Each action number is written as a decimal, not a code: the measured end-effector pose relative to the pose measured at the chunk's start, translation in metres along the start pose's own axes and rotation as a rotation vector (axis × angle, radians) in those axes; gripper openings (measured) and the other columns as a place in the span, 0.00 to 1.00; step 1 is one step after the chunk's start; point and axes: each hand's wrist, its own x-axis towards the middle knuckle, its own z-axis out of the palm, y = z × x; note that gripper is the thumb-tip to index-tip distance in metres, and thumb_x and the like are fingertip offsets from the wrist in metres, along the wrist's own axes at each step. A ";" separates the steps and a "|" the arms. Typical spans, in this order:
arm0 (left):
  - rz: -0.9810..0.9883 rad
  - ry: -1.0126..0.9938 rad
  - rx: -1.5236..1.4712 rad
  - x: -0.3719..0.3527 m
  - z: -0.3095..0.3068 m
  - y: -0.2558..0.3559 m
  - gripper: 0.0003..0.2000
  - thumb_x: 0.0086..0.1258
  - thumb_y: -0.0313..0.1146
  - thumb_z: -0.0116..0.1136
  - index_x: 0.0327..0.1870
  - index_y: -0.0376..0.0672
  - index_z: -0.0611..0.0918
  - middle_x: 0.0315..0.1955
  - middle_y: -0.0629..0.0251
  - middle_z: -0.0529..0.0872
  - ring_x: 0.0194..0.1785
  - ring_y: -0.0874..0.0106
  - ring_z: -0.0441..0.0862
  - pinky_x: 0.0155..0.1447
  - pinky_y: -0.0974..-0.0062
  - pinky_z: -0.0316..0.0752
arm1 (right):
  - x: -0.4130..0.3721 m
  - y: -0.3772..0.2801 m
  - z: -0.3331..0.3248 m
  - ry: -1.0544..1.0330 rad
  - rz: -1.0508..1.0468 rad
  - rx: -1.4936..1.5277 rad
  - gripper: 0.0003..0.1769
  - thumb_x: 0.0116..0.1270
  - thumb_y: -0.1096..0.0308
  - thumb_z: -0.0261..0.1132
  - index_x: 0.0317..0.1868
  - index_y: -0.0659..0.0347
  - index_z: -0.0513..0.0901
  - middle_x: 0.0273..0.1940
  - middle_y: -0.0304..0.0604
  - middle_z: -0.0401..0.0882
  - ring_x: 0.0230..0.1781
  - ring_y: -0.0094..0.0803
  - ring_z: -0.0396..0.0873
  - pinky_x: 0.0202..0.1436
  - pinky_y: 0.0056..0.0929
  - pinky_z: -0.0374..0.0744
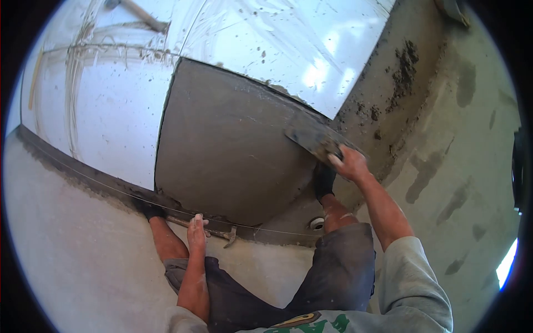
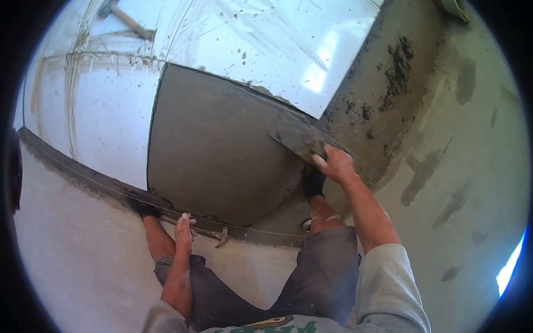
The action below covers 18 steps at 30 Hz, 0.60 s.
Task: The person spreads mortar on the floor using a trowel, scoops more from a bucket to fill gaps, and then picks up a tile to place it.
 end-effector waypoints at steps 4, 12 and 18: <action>0.063 -0.029 0.005 -0.018 0.022 0.040 0.26 0.76 0.53 0.45 0.57 0.37 0.76 0.37 0.60 0.83 0.22 0.78 0.73 0.27 0.79 0.70 | -0.069 0.065 -0.025 -0.090 0.179 -0.030 0.26 0.63 0.45 0.61 0.39 0.64 0.77 0.38 0.59 0.81 0.44 0.57 0.78 0.47 0.50 0.75; 0.199 -0.139 0.213 -0.053 0.035 0.106 0.29 0.74 0.57 0.43 0.58 0.38 0.76 0.41 0.60 0.84 0.22 0.80 0.73 0.25 0.82 0.66 | -0.134 0.068 -0.059 -0.048 0.364 0.050 0.25 0.61 0.46 0.64 0.37 0.64 0.77 0.36 0.58 0.81 0.42 0.55 0.79 0.46 0.49 0.76; 0.275 -0.067 0.397 -0.067 0.011 0.151 0.26 0.74 0.54 0.47 0.55 0.37 0.78 0.36 0.58 0.85 0.22 0.78 0.75 0.29 0.77 0.73 | -0.151 0.063 -0.073 0.575 0.369 0.214 0.24 0.62 0.47 0.66 0.34 0.63 0.75 0.34 0.58 0.80 0.39 0.57 0.79 0.41 0.48 0.76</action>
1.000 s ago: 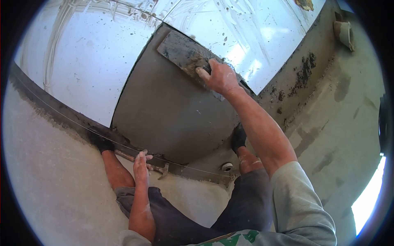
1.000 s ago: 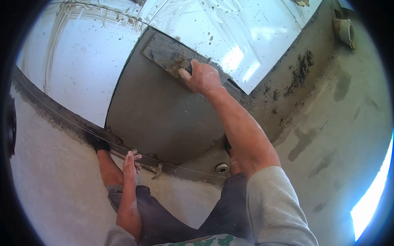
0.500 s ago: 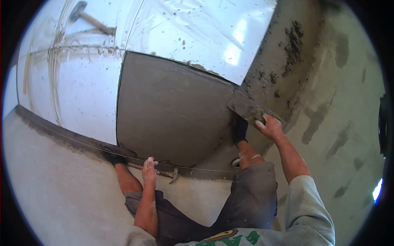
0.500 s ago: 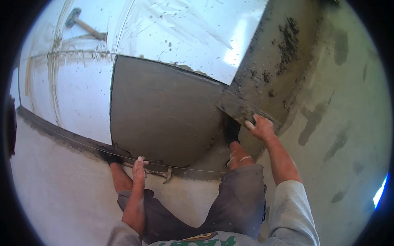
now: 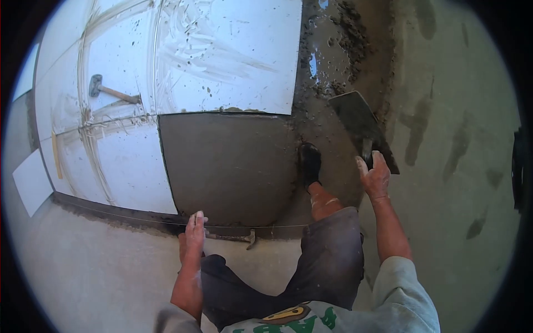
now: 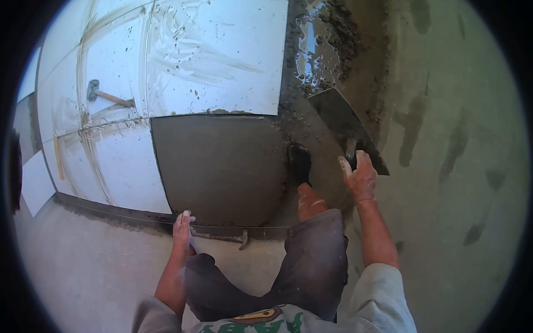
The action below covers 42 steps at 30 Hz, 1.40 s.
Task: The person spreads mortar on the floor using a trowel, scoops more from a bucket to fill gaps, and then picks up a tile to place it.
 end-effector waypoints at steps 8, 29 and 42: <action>0.091 0.159 0.106 -0.049 0.018 0.129 0.25 0.74 0.53 0.48 0.55 0.37 0.77 0.36 0.58 0.85 0.22 0.79 0.74 0.25 0.78 0.68 | 0.046 0.056 0.031 -0.453 0.373 -0.033 0.23 0.64 0.50 0.64 0.41 0.66 0.81 0.39 0.61 0.83 0.44 0.55 0.82 0.50 0.49 0.78; -0.028 0.108 0.087 -0.197 0.072 0.169 0.28 0.74 0.56 0.45 0.59 0.39 0.75 0.44 0.61 0.83 0.27 0.79 0.75 0.27 0.80 0.69 | 0.007 0.155 -0.038 -1.070 0.357 -0.265 0.26 0.64 0.47 0.62 0.51 0.59 0.82 0.55 0.51 0.80 0.57 0.47 0.78 0.60 0.43 0.76; -0.332 0.039 -0.022 -0.215 0.131 0.059 0.23 0.74 0.50 0.49 0.55 0.38 0.78 0.40 0.61 0.84 0.28 0.74 0.79 0.30 0.77 0.72 | -0.021 0.203 0.027 -1.126 0.270 -0.413 0.31 0.65 0.52 0.62 0.61 0.65 0.71 0.55 0.60 0.77 0.59 0.51 0.75 0.62 0.44 0.73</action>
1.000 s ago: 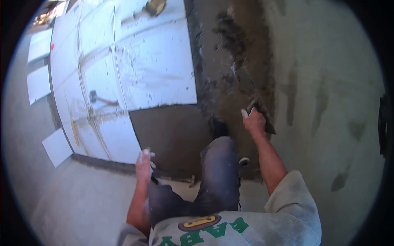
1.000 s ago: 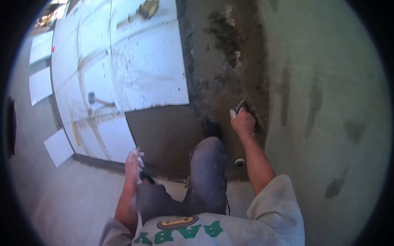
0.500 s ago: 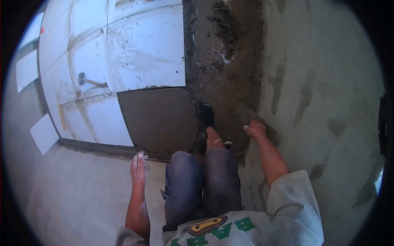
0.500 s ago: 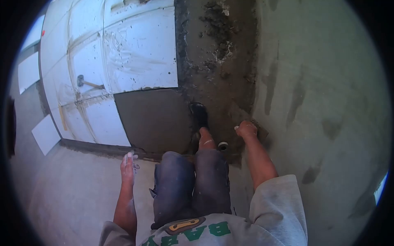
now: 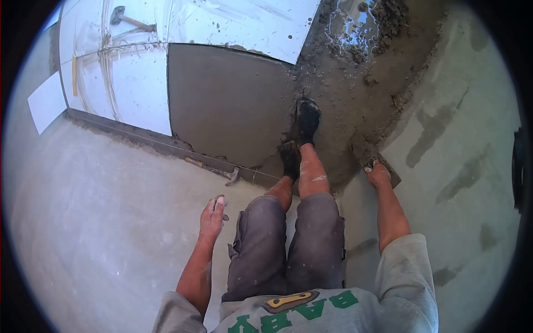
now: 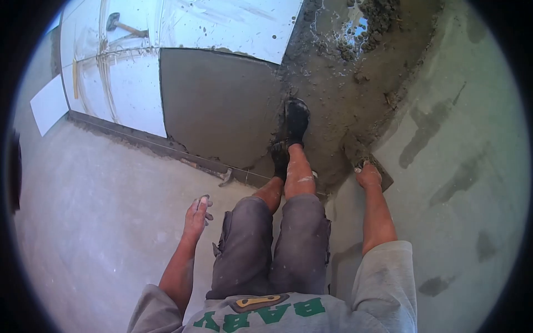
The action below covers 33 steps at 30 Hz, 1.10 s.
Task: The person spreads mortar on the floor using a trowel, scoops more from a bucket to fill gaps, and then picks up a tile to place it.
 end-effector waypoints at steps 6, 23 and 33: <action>0.122 0.034 -0.093 -0.021 -0.016 -0.005 0.25 0.73 0.53 0.49 0.55 0.38 0.78 0.41 0.58 0.83 0.32 0.72 0.82 0.34 0.75 0.75 | -0.065 -0.005 -0.020 0.360 -0.034 -0.037 0.26 0.67 0.55 0.60 0.58 0.65 0.73 0.53 0.60 0.78 0.56 0.51 0.76 0.60 0.45 0.74; 0.210 -0.145 -0.230 -0.112 -0.064 -0.149 0.21 0.70 0.48 0.52 0.29 0.36 0.83 0.18 0.60 0.84 0.22 0.71 0.82 0.30 0.72 0.76 | -0.316 0.074 -0.058 0.513 -0.075 -0.008 0.19 0.66 0.62 0.58 0.51 0.69 0.76 0.43 0.63 0.81 0.49 0.55 0.80 0.54 0.46 0.77; 0.178 0.036 -0.529 -0.125 -0.064 -0.175 0.20 0.71 0.45 0.52 0.49 0.36 0.82 0.38 0.61 0.86 0.36 0.69 0.86 0.34 0.69 0.79 | -0.360 0.127 -0.079 0.714 -0.060 0.313 0.16 0.65 0.65 0.58 0.48 0.66 0.78 0.42 0.58 0.82 0.45 0.54 0.82 0.49 0.47 0.79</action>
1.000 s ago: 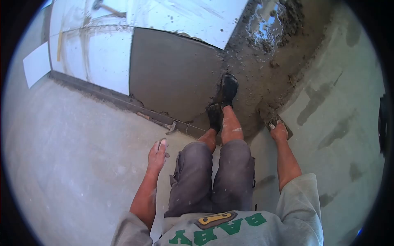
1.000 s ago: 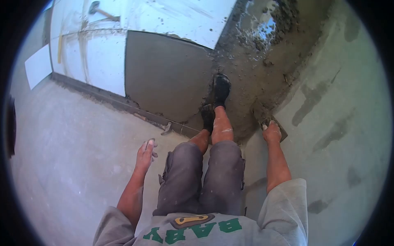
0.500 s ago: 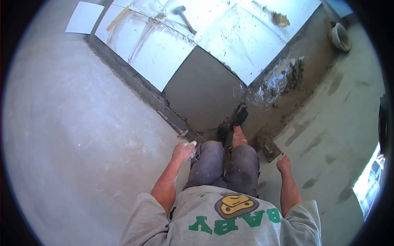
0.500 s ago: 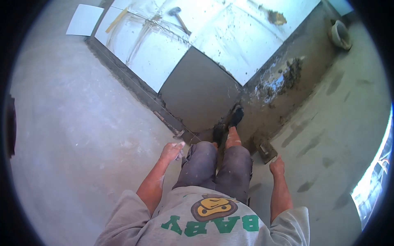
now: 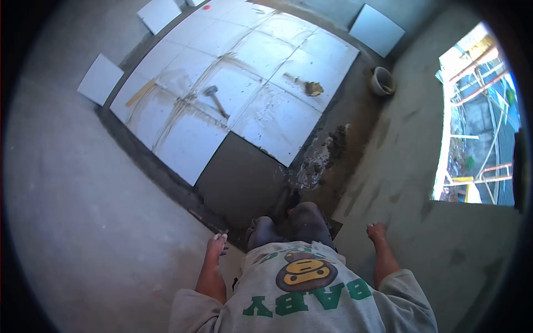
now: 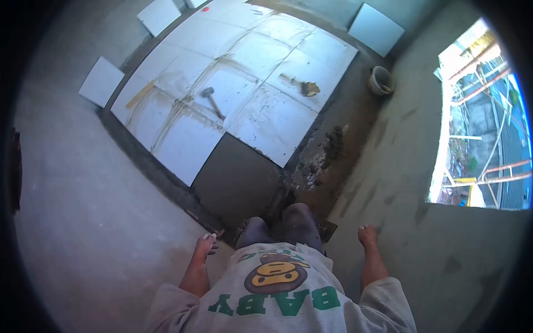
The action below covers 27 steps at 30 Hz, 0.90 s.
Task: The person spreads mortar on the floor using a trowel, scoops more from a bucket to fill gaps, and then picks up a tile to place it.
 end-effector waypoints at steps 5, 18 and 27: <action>-0.060 -0.077 -0.116 -0.001 0.014 0.056 0.20 0.71 0.44 0.53 0.46 0.32 0.82 0.35 0.59 0.86 0.30 0.67 0.85 0.32 0.68 0.80 | -0.002 -0.019 -0.004 0.251 0.025 0.046 0.17 0.63 0.61 0.61 0.47 0.64 0.81 0.45 0.57 0.82 0.46 0.53 0.82 0.50 0.45 0.79; 0.162 -0.125 0.047 0.042 0.180 0.325 0.24 0.70 0.45 0.54 0.64 0.44 0.72 0.36 0.68 0.81 0.34 0.71 0.83 0.32 0.74 0.75 | 0.187 -0.006 -0.068 0.170 0.082 0.243 0.19 0.61 0.65 0.64 0.51 0.63 0.80 0.38 0.49 0.85 0.33 0.36 0.86 0.35 0.34 0.84; 0.438 -0.328 0.200 0.064 0.304 0.486 0.24 0.72 0.51 0.52 0.59 0.41 0.74 0.47 0.60 0.82 0.41 0.66 0.84 0.41 0.65 0.78 | 0.206 -0.084 -0.212 0.001 0.083 0.691 0.18 0.63 0.62 0.60 0.47 0.67 0.80 0.34 0.54 0.85 0.32 0.41 0.86 0.41 0.38 0.83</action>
